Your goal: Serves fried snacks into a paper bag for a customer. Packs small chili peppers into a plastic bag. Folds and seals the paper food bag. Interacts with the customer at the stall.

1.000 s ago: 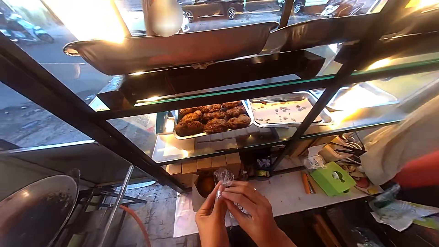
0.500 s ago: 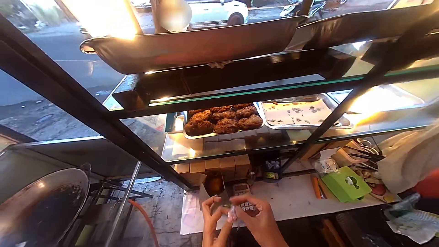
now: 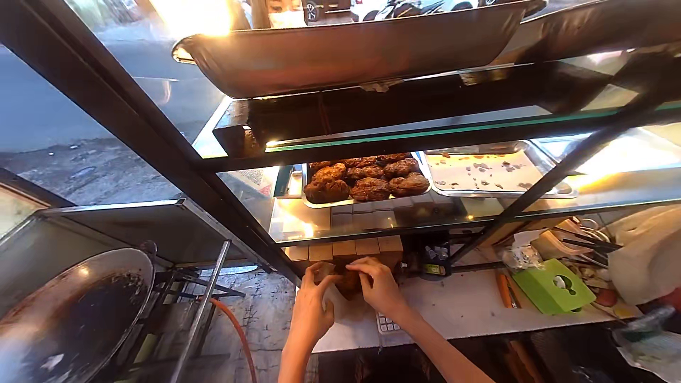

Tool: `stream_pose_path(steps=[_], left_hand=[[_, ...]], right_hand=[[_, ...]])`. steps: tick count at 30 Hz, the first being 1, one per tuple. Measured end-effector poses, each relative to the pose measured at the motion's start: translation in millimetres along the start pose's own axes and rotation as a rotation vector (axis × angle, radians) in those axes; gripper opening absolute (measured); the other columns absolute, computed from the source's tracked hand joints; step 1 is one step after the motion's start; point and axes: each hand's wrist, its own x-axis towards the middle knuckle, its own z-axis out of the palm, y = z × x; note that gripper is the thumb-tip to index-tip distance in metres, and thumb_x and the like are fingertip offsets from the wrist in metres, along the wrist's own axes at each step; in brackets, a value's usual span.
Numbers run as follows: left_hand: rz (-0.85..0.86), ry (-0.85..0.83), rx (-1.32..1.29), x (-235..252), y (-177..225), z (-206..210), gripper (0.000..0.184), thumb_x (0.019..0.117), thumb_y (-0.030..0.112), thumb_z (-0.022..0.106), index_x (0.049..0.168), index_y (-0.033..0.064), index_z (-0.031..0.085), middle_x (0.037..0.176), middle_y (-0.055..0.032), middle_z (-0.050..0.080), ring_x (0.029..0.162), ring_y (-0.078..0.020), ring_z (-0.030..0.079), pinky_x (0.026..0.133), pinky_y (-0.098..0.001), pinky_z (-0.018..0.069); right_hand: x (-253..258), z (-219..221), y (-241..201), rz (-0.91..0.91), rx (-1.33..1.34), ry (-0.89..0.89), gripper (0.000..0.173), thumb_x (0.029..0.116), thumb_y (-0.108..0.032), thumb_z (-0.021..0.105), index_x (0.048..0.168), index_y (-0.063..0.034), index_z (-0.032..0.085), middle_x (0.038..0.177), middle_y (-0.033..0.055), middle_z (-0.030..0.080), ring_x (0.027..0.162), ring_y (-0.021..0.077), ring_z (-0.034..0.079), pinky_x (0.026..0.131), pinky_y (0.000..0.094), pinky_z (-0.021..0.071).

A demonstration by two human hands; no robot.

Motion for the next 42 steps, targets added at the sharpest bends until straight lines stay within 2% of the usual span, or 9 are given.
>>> stream_pose_path(steps=[4,8,13,18,21,25,28,33,42], left_hand=[[-0.020,0.001,-0.022,1,-19,7,0.021,0.0825,0.019,0.079,0.103,0.0164,0.077,0.133,-0.0136,0.061,0.119,-0.0311,0.062,0.096,-0.0489,0.0549],[0.058,0.267,-0.114,8,-35,28,0.012,0.0845,0.007,0.073,0.096,0.0061,0.073,0.092,-0.0043,0.073,0.084,-0.0165,0.072,0.079,-0.0379,0.0611],[-0.103,0.414,-0.391,9,-41,49,0.049,0.0812,0.013,0.082,0.124,0.0009,0.062,0.095,-0.0054,0.075,0.084,-0.0125,0.074,0.078,-0.0329,0.0633],[-0.250,0.317,-0.543,2,-47,46,0.018,0.0811,0.011,0.083,0.095,0.0044,0.074,0.087,-0.0032,0.076,0.081,-0.0106,0.073,0.078,-0.0299,0.0627],[-0.217,0.162,-0.677,-26,-55,27,0.024,0.0793,0.008,0.082,0.101,0.0022,0.074,0.089,-0.0056,0.076,0.082,-0.0156,0.074,0.077,-0.0335,0.0639],[-0.219,0.018,-0.796,-71,-56,22,0.080,0.0770,0.001,0.085,0.148,0.0058,0.049,0.091,-0.0100,0.075,0.081,-0.0238,0.075,0.078,-0.0398,0.0660],[-0.151,-0.043,-0.730,-77,-59,21,0.084,0.0798,0.003,0.083,0.153,0.0063,0.043,0.098,-0.0075,0.076,0.086,-0.0204,0.075,0.083,-0.0380,0.0655],[-0.038,-0.004,-0.597,-63,-57,19,0.040,0.0822,0.001,0.079,0.121,0.0049,0.071,0.110,-0.0057,0.074,0.090,-0.0121,0.074,0.083,-0.0297,0.0646],[-0.016,0.253,-0.327,-46,-45,-8,0.043,0.0876,0.046,0.075,0.116,0.0130,0.074,0.098,-0.0019,0.068,0.085,-0.0105,0.069,0.069,-0.0299,0.0629]], right_hand=[[-32,1,5,0.069,-0.201,-0.127,0.052,0.0795,-0.047,0.079,0.127,-0.0268,0.072,0.127,0.0167,0.058,0.113,0.0293,0.059,0.096,0.0457,0.0523],[-34,32,27,0.044,-0.034,0.183,0.023,0.0924,-0.021,0.073,0.112,-0.0084,0.073,0.107,0.0075,0.071,0.095,0.0163,0.071,0.085,0.0329,0.0602],[-27,49,31,0.218,0.190,0.294,0.052,0.0864,-0.026,0.081,0.130,-0.0050,0.062,0.104,0.0060,0.074,0.092,0.0147,0.073,0.083,0.0329,0.0614],[-19,48,39,0.371,0.355,0.205,0.021,0.0879,-0.021,0.080,0.101,-0.0047,0.075,0.094,0.0061,0.075,0.086,0.0119,0.072,0.083,0.0312,0.0602],[-46,42,38,0.251,0.349,0.096,0.020,0.0865,-0.020,0.081,0.099,-0.0055,0.077,0.093,0.0024,0.076,0.086,0.0090,0.073,0.082,0.0295,0.0615],[-84,36,31,0.171,0.391,-0.146,0.068,0.0883,-0.020,0.081,0.149,-0.0158,0.051,0.096,0.0043,0.073,0.082,0.0141,0.071,0.076,0.0340,0.0629],[-74,31,26,0.054,0.290,-0.373,0.087,0.0931,-0.017,0.075,0.165,-0.0235,0.026,0.099,0.0079,0.071,0.082,0.0183,0.070,0.078,0.0370,0.0617],[-55,34,27,-0.130,0.118,-0.316,0.035,0.0972,-0.017,0.068,0.132,-0.0110,0.070,0.121,0.0103,0.072,0.105,0.0178,0.070,0.094,0.0334,0.0571],[-81,40,39,-0.015,0.214,0.196,0.011,0.0876,-0.014,0.080,0.097,-0.0077,0.078,0.094,0.0013,0.076,0.085,0.0063,0.073,0.079,0.0245,0.0633]])
